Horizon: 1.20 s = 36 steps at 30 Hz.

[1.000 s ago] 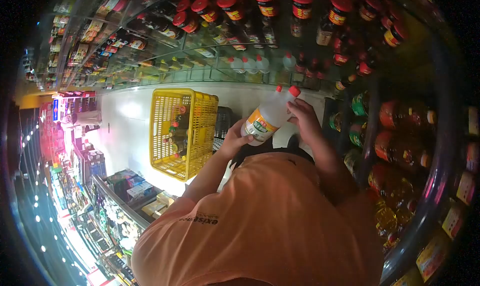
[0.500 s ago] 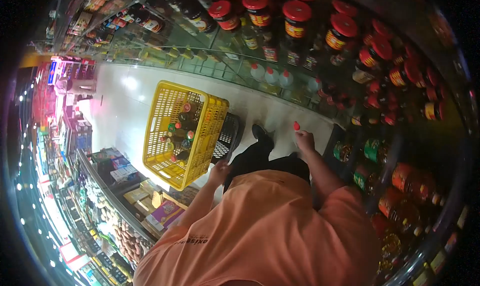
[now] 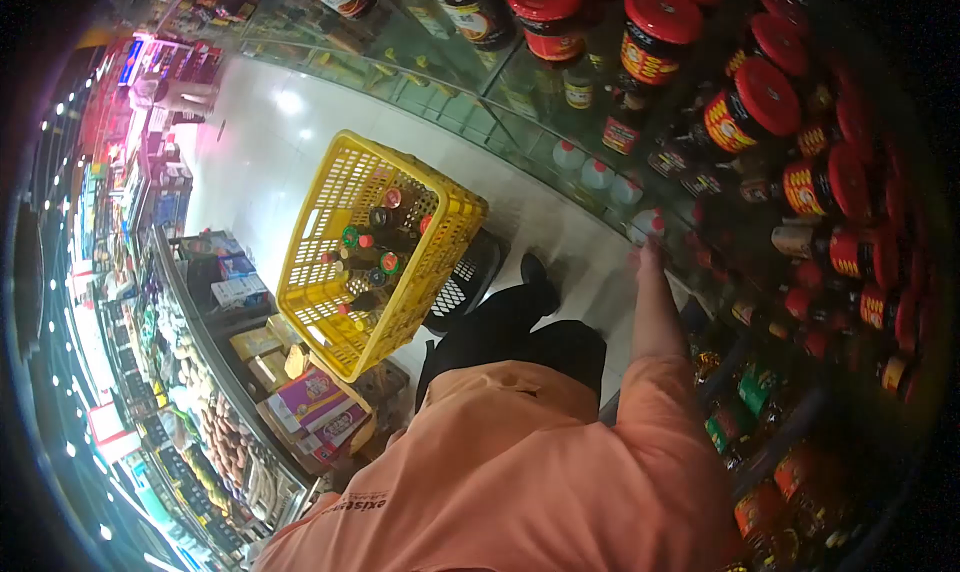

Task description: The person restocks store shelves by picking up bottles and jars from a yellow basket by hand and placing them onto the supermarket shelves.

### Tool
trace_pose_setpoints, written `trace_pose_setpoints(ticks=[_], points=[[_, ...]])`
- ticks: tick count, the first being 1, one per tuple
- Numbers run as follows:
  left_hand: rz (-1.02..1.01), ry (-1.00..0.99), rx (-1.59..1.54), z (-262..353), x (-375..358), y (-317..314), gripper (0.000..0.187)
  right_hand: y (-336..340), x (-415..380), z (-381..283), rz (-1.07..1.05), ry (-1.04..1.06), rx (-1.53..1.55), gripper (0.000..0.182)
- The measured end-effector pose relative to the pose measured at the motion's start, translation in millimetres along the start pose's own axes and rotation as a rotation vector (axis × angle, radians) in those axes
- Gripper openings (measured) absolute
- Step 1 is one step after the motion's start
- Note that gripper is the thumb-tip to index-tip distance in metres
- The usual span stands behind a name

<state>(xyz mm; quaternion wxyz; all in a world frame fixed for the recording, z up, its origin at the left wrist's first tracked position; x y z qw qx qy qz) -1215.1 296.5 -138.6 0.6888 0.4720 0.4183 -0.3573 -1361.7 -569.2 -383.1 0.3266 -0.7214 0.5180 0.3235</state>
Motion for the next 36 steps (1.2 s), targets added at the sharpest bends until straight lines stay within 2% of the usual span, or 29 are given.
trace_pose_setpoints(ticks=[1, 4, 7, 8, 11, 13, 15, 17, 19, 21, 23, 24, 25, 27, 29, 30, 32, 34, 35, 36], points=[[0.005, 0.007, -0.014, 6.0, -5.9, -4.3, 0.041, -4.4, 5.9, -3.5, -0.01, -0.003, -0.012, 0.053], [-0.001, 0.209, -0.009, 41.2, -32.5, -0.9, 0.045, -14.0, 22.6, -28.0, -0.105, 0.15, 0.177, 0.061], [0.027, 0.162, -0.093, 105.6, -62.0, 13.1, 0.039, -34.1, -9.9, -66.0, -0.046, 0.118, 0.129, 0.062], [0.044, 0.178, -0.195, 103.3, -58.2, 11.3, 0.032, -39.8, -16.6, -71.8, -0.049, 0.116, 0.124, 0.062], [0.051, 0.205, -0.307, 105.4, -53.6, 9.4, 0.03, -44.5, -15.3, -75.4, -0.022, 0.143, 0.119, 0.061], [0.062, 0.192, -0.321, 92.5, -49.9, 2.6, 0.032, -32.4, -6.0, -62.3, 0.038, 0.162, 0.292, 0.058], [0.047, 0.019, -0.14, 87.3, -37.8, -0.4, 0.037, -27.4, -16.1, -48.0, -0.005, 0.127, 0.263, 0.053], [0.052, 0.048, -0.04, 81.2, -38.6, -7.2, 0.043, -24.1, -25.3, -22.1, -0.066, 0.085, 0.229, 0.049], [-0.003, 0.025, 0.029, 75.2, -36.8, -14.8, 0.045, -17.0, -27.8, 19.2, -0.177, 0.057, 0.041, 0.037], [-0.001, 0.07, 0.012, 103.4, -60.9, -12.2, 0.042, -27.3, -96.2, 44.4, -0.353, -0.036, -0.342, 0.025], [-0.002, 0.018, -0.167, 91.8, -53.9, -18.1, 0.039, -20.9, -143.7, 89.8, -0.413, -0.044, -0.65, 0.021], [0.007, -0.015, -0.176, 98.5, -57.5, -16.0, 0.037, -16.4, -180.5, 101.2, -0.425, -0.024, -0.913, 0.024], [0.015, -0.049, -0.184, 108.8, -62.9, -10.9, 0.036, 8.1, -180.0, 141.2, -0.36, 0.083, -1.063, 0.026], [0.125, -0.208, -0.229, 103.4, -46.9, -6.3, 0.034, 23.2, -249.4, 148.7, -0.444, 0.229, -1.32, 0.026], [0.313, -0.2, -0.194, 125.1, -54.5, 13.5, 0.032, 56.7, -290.1, 160.6, -0.394, 0.188, -1.213, 0.022], [0.47, -0.236, -0.129, 146.1, -66.3, 29.4, 0.031, 85.5, -289.5, 177.1, -0.4, 0.195, -1.222, 0.022], [0.713, -0.302, -0.09, 196.0, -103.1, 63.4, 0.029, 154.4, -265.6, 219.0, -0.499, 0.127, -0.855, 0.021], [0.819, -0.35, -0.146, 241.1, -132.6, 99.4, 0.029, 205.2, -280.2, 215.8, -0.304, -0.052, -0.697, 0.028], [0.839, -0.362, -0.171, 254.0, -133.9, 117.1, 0.03, 210.3, -296.1, 202.9, -0.296, -0.051, -0.695, 0.028], [0.855, -0.383, -0.173, 259.3, -126.4, 136.1, 0.032, 222.3, -318.7, 185.9, -0.237, -0.151, -0.614, 0.032]])
Point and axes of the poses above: each hand's wrist, its own x-axis towards the middle knuckle, its own y-axis out of the back of the hand, z = x × y, the point moved 6 cm from there along x, towards the middle knuckle, and after that the axes turned 11 degrees about -z, right-handed, at the moved point
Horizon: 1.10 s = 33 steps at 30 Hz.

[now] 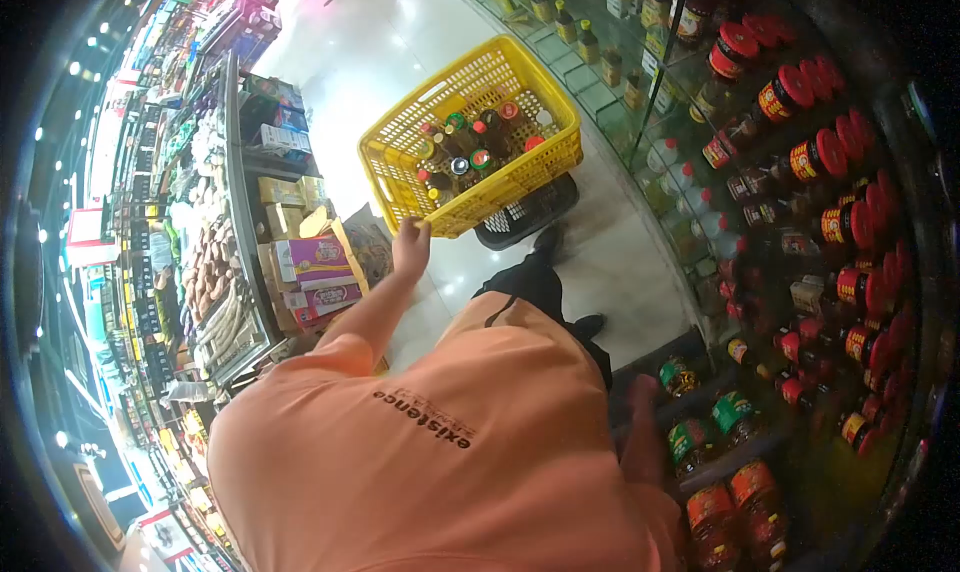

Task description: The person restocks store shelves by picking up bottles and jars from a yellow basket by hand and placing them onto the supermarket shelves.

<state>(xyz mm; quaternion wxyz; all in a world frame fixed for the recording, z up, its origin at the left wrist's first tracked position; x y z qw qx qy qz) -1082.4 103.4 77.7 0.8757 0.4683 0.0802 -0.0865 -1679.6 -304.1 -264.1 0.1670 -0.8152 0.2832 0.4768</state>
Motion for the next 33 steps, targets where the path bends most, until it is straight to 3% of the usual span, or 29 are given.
trace_pose_setpoints(ticks=[2, 3, 5, 9, 11, 12, 17, 21, 23, 24, 26, 28, 30, 31, 33], points=[[0.018, -0.027, 0.001, 0.0, 41.2, 8.5, 0.037, 21.2, -53.9, -13.0, 0.045, -0.192, 0.202, 0.042], [0.023, -0.034, 0.011, -4.2, 63.8, 10.3, 0.039, 18.5, -78.2, -27.8, 0.056, -0.189, 0.213, 0.042], [-0.092, 0.04, 0.026, -39.8, 112.9, -3.0, 0.048, 4.1, -129.0, -57.9, 0.3, -0.129, 0.318, 0.042], [-0.36, 0.208, 0.168, -101.6, 175.5, -34.0, 0.067, -34.2, -148.8, -36.6, 0.421, -0.178, 0.51, 0.039], [-0.611, 0.14, 0.268, -91.2, 183.9, -41.5, 0.071, -63.3, -138.8, -58.8, 0.385, -0.043, 0.308, 0.037], [-0.634, 0.052, 0.259, -108.7, 196.0, -56.5, 0.074, -80.9, -133.7, -68.5, 0.363, 0.02, 0.208, 0.036], [-0.837, 0.097, 0.436, -119.7, 213.7, -91.6, 0.074, -172.6, -114.2, -122.5, 0.239, 0.301, -0.289, 0.031], [-0.869, 0.126, 0.373, -127.5, 223.1, -101.8, 0.059, -222.5, -96.9, -143.5, 0.099, 0.507, -0.695, 0.027], [-0.816, 0.08, 0.391, -113.5, 224.0, -85.1, 0.051, -226.0, -64.4, -116.1, 0.005, 0.615, -0.902, 0.026], [-0.809, 0.054, 0.405, -105.3, 222.3, -74.4, 0.049, -236.9, -71.2, -138.7, 0.005, 0.615, -0.907, 0.026], [-0.757, -0.034, 0.415, -93.1, 222.5, -54.8, 0.048, -247.4, -99.0, -181.2, 0.027, 0.118, -0.095, 0.026], [-0.695, -0.121, 0.426, -79.1, 221.7, -28.6, 0.047, -256.5, -111.0, -215.8, 0.044, 0.139, -0.185, 0.027], [-0.587, -0.247, 0.189, -56.4, 215.8, 10.6, 0.04, -265.2, -112.6, -237.5, 0.05, 0.163, -0.279, 0.028], [-0.573, -0.24, 0.185, -45.4, 210.5, 29.0, 0.04, -269.2, -111.0, -244.7, 0.02, 0.185, -0.224, 0.029], [-0.534, -0.255, -0.124, -16.1, 198.9, 70.1, 0.033, -280.6, -107.3, -265.5, -0.022, 0.219, -0.172, 0.03]])
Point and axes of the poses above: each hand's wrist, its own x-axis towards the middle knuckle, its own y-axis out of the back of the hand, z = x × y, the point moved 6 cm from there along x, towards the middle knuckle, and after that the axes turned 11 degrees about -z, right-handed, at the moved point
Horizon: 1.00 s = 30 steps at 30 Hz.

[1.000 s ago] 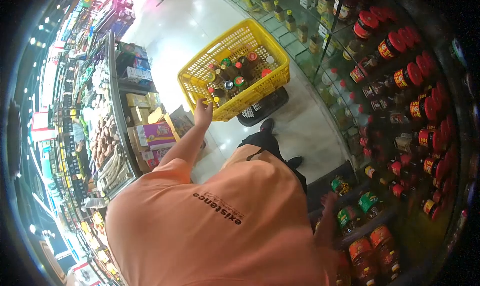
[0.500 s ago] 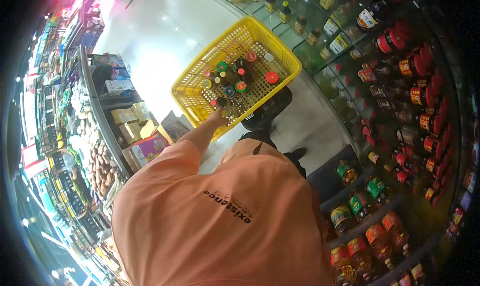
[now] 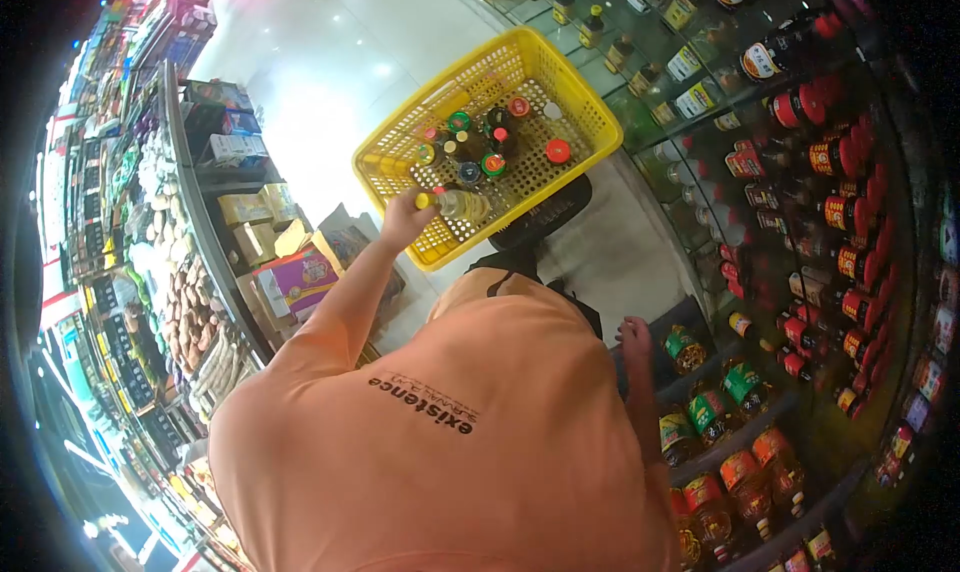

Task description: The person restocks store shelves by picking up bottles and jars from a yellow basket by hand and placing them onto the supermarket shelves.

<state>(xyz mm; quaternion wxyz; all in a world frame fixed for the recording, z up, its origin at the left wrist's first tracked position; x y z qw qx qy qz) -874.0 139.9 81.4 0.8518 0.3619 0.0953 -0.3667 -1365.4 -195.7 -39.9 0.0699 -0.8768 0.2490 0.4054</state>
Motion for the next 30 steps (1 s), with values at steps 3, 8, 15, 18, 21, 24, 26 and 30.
trace_pose_setpoints(ticks=[3, 8, 15, 18, 21, 24, 26, 30], points=[[0.128, -0.1, -0.053, 62.0, -37.4, 38.8, 0.03, -18.8, 7.8, -40.3, -0.069, -0.057, -0.072, 0.029], [0.158, -0.115, -0.179, 129.7, -99.6, 68.4, 0.028, -54.5, 21.8, -115.2, -0.191, 0.399, -0.241, 0.027], [-0.373, -0.358, -0.578, 201.7, -133.2, 13.4, 0.026, -156.7, -115.6, -281.1, -0.594, 0.879, -0.293, 0.05], [-0.53, -0.406, -0.694, 224.8, -134.0, -23.7, 0.025, -193.7, -141.3, -269.3, -0.962, 0.775, -0.094, 0.07], [-0.53, -0.308, -0.753, 236.6, -139.0, -50.5, 0.024, -192.4, -159.1, -256.9, -0.98, 0.723, 0.054, 0.079], [-0.33, -0.209, -0.651, 235.8, -141.8, -67.5, 0.034, -188.5, -149.5, -228.6, -0.893, 0.639, 0.239, 0.074], [-0.303, -0.359, -0.609, 224.9, -143.5, -80.3, 0.05, -189.2, -142.9, -216.8, -0.817, 0.607, 0.399, 0.071], [-0.608, -0.367, -0.782, 173.0, -170.1, -103.5, 0.077, -187.6, -143.9, -234.0, -0.494, 0.655, 0.66, 0.063]])
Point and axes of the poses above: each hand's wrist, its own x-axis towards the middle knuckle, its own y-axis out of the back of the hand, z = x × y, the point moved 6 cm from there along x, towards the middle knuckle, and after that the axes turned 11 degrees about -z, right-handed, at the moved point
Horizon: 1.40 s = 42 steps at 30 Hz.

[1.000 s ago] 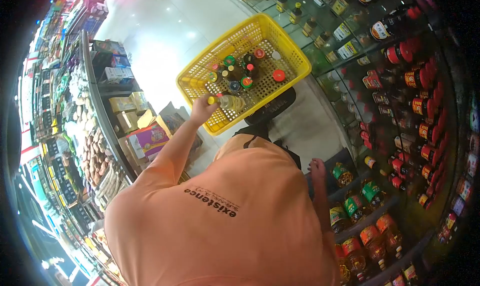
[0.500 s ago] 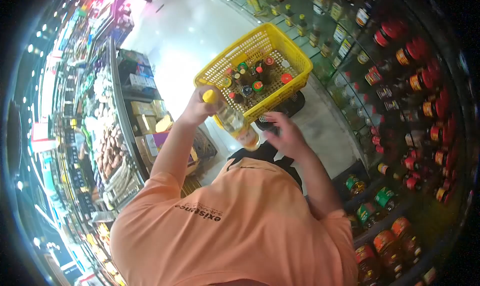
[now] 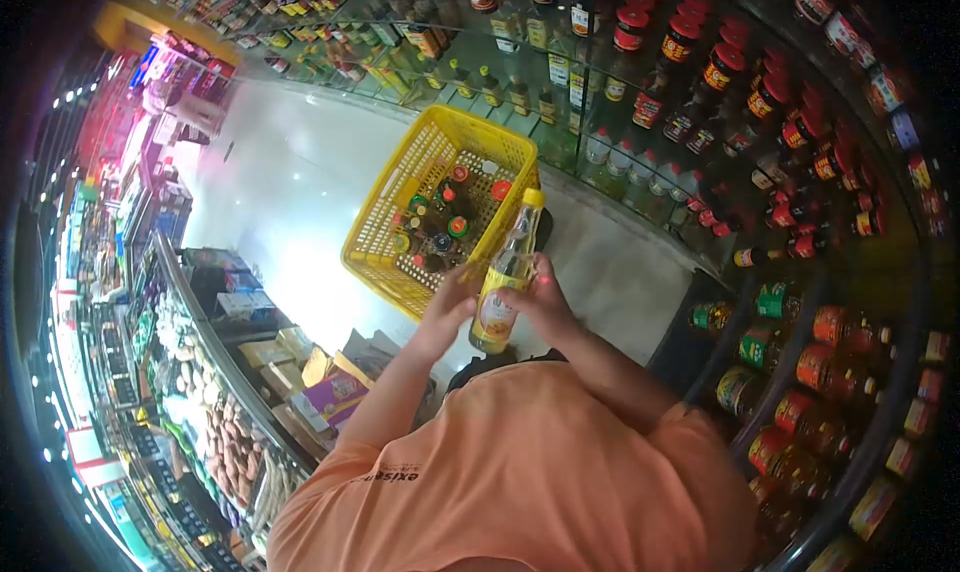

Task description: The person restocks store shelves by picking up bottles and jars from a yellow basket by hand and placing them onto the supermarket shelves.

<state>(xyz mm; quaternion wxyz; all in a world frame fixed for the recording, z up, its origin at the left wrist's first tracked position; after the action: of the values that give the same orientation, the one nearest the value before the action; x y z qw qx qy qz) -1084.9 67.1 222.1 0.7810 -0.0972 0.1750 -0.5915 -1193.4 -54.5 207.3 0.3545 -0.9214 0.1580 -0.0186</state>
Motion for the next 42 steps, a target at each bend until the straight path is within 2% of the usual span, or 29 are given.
trace_pose_setpoints(ticks=[2, 3, 4, 6, 10, 12, 13, 14, 16, 17, 19, 21, 22, 24, 25, 26, 28, 30, 31, 32, 34, 35, 36, 38, 39, 41, 42], points=[[-0.081, 0.004, 0.025, -2.3, -24.7, 0.7, 0.078, -12.0, 13.9, -5.1, 0.069, 0.082, -0.039, 0.06], [-0.071, 0.097, 0.003, -5.0, -37.7, 6.0, 0.076, -16.7, 21.3, 0.3, 0.08, 0.111, -0.03, 0.059], [-0.077, 0.096, 0.002, -5.5, -46.7, 12.9, 0.076, -26.1, 28.1, 2.6, 0.083, 0.114, -0.034, 0.059], [-0.051, 0.057, -0.208, -9.6, -58.8, 31.5, 0.073, -47.9, 41.3, 7.9, 0.068, 0.115, -0.032, 0.061], [-0.028, 0.071, -0.245, -2.3, -74.1, 77.1, 0.074, -76.8, 59.7, 10.9, 0.061, 0.184, -0.13, 0.053], [-0.059, 0.106, -0.233, -3.5, -80.4, 99.4, 0.079, -78.3, 60.1, 11.9, 0.169, -0.031, -0.219, 0.047], [-0.063, 0.07, -0.127, -1.3, -81.6, 108.9, 0.081, -92.0, 62.4, -2.4, 0.137, 0.091, -0.257, 0.039], [-0.069, 0.031, -0.019, 2.6, -78.3, 117.7, 0.083, -87.2, 65.2, -6.1, 0.149, 0.1, -0.265, 0.039], [-0.098, 0.058, -0.027, 0.8, -73.0, 128.2, 0.087, -62.8, 58.3, -3.4, 0.231, -0.131, -0.344, 0.043], [-0.124, 0.065, 0.049, -0.5, -65.7, 132.9, 0.086, -59.4, 54.9, -8.9, 0.289, -0.148, -0.393, 0.041], [-0.163, 0.069, 0.13, 2.2, -46.2, 138.1, 0.086, -38.4, 49.4, -7.8, 0.289, -0.13, -0.368, 0.04], [-0.217, 0.039, 0.411, 9.5, -21.6, 136.6, 0.085, -19.9, 47.1, -9.6, 0.256, -0.092, -0.294, 0.039], [-0.222, 0.041, 0.412, 9.1, -9.0, 136.8, 0.085, -9.4, 48.8, -11.5, 0.261, -0.089, -0.292, 0.039], [-0.182, 0.089, 0.659, 2.8, 18.2, 139.4, 0.084, 18.1, 54.0, -20.5, 0.294, -0.032, -0.394, 0.042], [-0.097, 0.07, 0.699, 1.1, 28.8, 142.6, 0.079, 35.0, 58.7, -25.0, 0.292, -0.029, -0.391, 0.042], [-0.095, 0.068, 0.707, -9.8, 37.9, 147.9, 0.079, 54.8, 64.6, -36.0, 0.323, 0.05, -0.427, 0.042], [0.064, 0.122, 0.49, -38.3, 46.5, 177.8, 0.071, 102.8, 77.0, -55.0, 0.35, 0.136, -0.455, 0.041], [0.155, 0.079, 0.507, -54.7, 42.2, 198.6, 0.055, 163.0, 83.1, -80.1, 0.557, 0.073, -0.939, 0.042], [0.199, 0.054, 0.476, -68.1, 36.1, 212.7, 0.05, 186.4, 89.3, -92.4, 0.623, 0.114, -1.02, 0.041], [0.264, 0.107, 0.503, -74.3, 27.1, 222.8, 0.047, 206.1, 100.3, -102.5, 0.619, 0.115, -1.013, 0.041], [0.423, 0.213, 0.529, -86.1, 6.8, 237.4, 0.042, 237.8, 118.9, -135.6, 0.743, 0.264, -1.143, 0.04], [0.516, 0.266, 0.53, -92.2, -5.2, 242.6, 0.04, 248.7, 128.7, -150.6, 0.795, 0.223, -1.177, 0.038], [0.527, 0.267, 0.531, -98.7, -12.7, 244.2, 0.04, 274.0, 144.7, -154.3, 0.785, 0.223, -1.173, 0.038], [0.72, 0.316, 0.446, -118.5, -39.9, 253.7, 0.038, 328.8, 168.9, -154.4, 0.861, 0.289, -1.296, 0.037], [0.731, 0.32, 0.445, -130.5, -51.5, 253.4, 0.038, 336.2, 180.7, -159.2, 0.86, 0.211, -1.205, 0.039], [0.93, 0.333, 0.281, -149.5, -73.9, 250.6, 0.036, 359.1, 204.2, -165.6, 0.85, 0.208, -1.229, 0.041], [0.947, 0.336, 0.275, -153.6, -77.8, 243.6, 0.036, 370.8, 215.9, -166.7, 0.85, 0.209, -1.255, 0.044]])
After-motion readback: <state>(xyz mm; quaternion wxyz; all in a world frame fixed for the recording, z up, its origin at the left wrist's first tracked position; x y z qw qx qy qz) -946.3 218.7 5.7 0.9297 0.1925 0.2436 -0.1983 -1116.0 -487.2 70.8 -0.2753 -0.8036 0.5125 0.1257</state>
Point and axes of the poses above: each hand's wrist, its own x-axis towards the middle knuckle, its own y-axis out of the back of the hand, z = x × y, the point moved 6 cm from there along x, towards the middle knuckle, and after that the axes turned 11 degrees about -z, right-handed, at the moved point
